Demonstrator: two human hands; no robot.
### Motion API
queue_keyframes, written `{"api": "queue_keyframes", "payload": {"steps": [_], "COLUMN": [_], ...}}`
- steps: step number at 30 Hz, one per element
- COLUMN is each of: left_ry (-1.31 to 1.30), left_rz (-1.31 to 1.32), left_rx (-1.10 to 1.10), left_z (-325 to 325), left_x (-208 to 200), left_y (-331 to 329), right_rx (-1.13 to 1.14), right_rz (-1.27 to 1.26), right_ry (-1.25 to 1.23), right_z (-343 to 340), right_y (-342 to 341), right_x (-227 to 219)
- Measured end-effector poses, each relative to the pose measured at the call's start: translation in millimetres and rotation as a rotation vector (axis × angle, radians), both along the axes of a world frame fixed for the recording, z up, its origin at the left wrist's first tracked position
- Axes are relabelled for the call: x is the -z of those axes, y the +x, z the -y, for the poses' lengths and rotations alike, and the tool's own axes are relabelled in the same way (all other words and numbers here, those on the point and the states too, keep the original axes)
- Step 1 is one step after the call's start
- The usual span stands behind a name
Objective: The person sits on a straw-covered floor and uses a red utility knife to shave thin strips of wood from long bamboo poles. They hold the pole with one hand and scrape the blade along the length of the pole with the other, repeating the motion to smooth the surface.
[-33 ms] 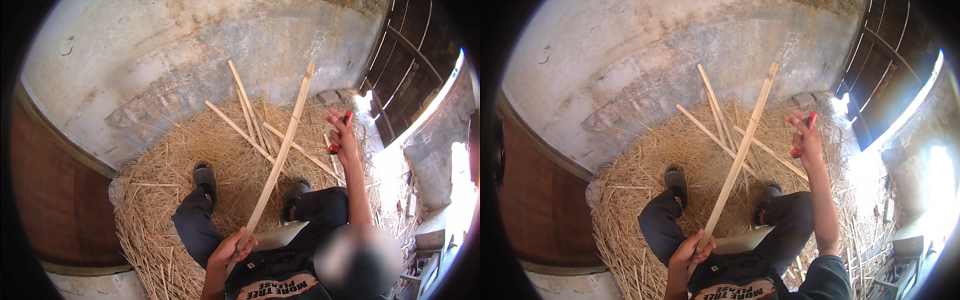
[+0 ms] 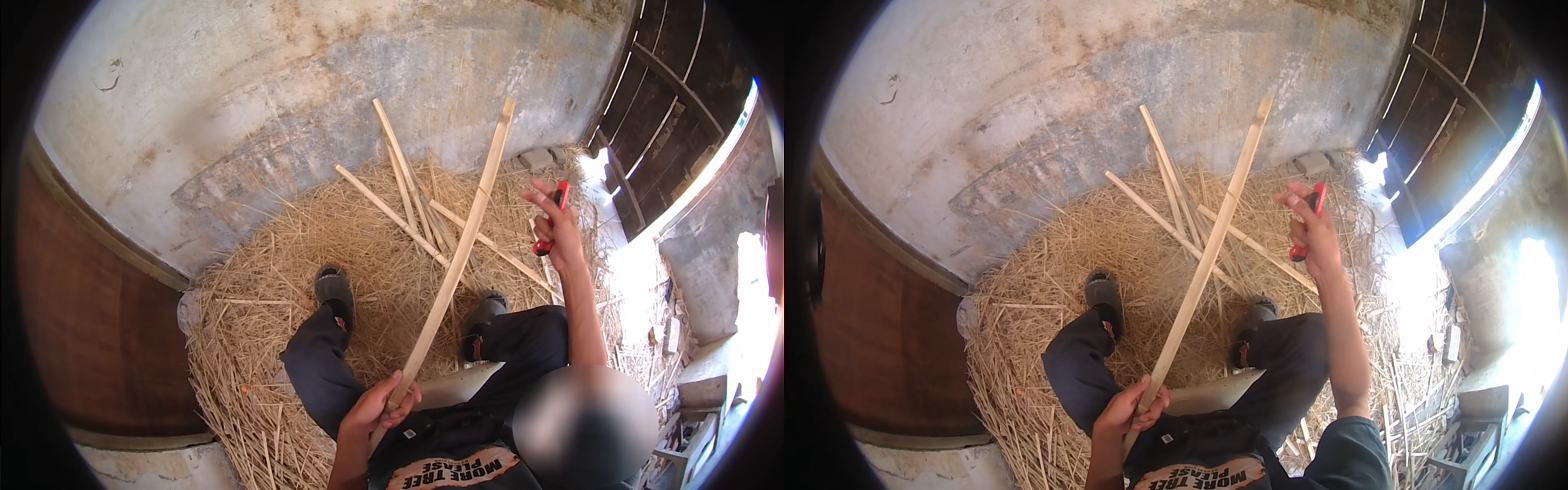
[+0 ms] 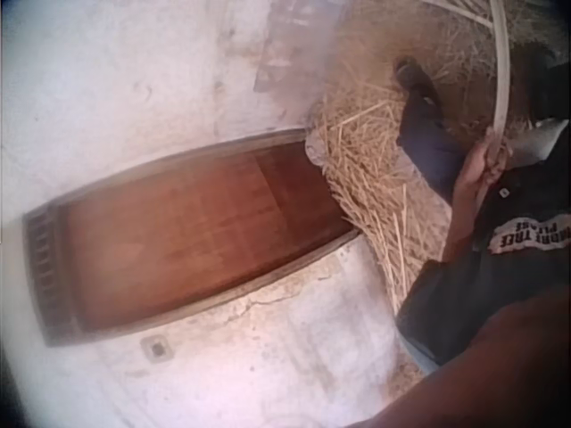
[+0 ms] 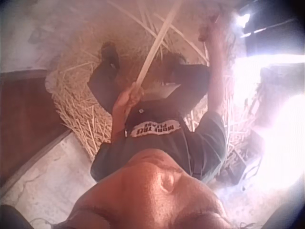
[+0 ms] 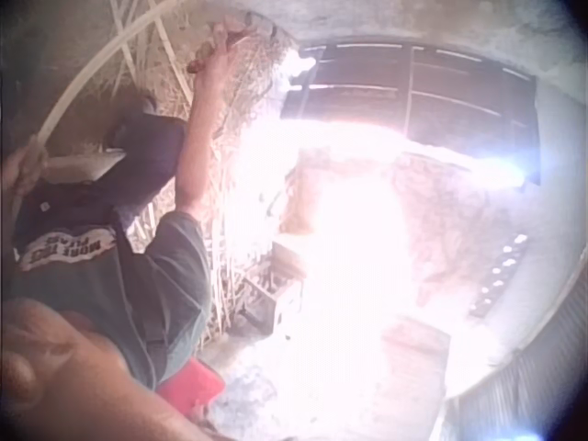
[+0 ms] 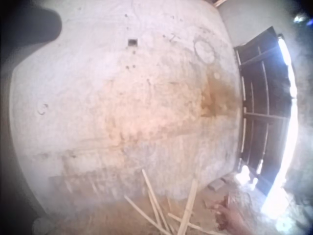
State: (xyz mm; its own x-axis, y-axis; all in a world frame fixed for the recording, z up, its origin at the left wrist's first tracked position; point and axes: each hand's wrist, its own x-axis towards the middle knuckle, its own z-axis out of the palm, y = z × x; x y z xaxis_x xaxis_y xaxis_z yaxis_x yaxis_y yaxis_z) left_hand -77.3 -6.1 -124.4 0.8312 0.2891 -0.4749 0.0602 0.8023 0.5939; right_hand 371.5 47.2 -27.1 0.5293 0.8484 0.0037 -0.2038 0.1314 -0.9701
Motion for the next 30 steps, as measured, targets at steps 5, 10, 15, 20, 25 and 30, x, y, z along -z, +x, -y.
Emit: {"api": "queue_keyframes", "payload": {"steps": [5,10,15,20,25,30], "left_ry": [-0.176,0.071,0.221,0.429,0.435,0.390], "left_rz": [0.203,-0.028,-0.166,-0.324,-0.326,-0.272], "left_rx": [0.078,0.014,-0.034,-0.094,-0.146,-0.131], "left_z": [0,5,5,7,15,16], "left_x": [12,-5,-17,-23,4,0], "left_y": [3,14,16,26,27,30], "right_rx": [-0.117,-0.173,-0.253,-0.161,-0.309,-0.153], "right_rz": [0.137,0.476,0.673,0.775,0.904,0.917], "right_ry": [-0.002,-0.095,-0.218,-0.173,0.103,0.037], "right_z": [3,2,5,6,4,4], "right_y": [-35,-40,-36,-49,-69,-69], "right_x": [-16,-7,1,-10,-16,-12]}}
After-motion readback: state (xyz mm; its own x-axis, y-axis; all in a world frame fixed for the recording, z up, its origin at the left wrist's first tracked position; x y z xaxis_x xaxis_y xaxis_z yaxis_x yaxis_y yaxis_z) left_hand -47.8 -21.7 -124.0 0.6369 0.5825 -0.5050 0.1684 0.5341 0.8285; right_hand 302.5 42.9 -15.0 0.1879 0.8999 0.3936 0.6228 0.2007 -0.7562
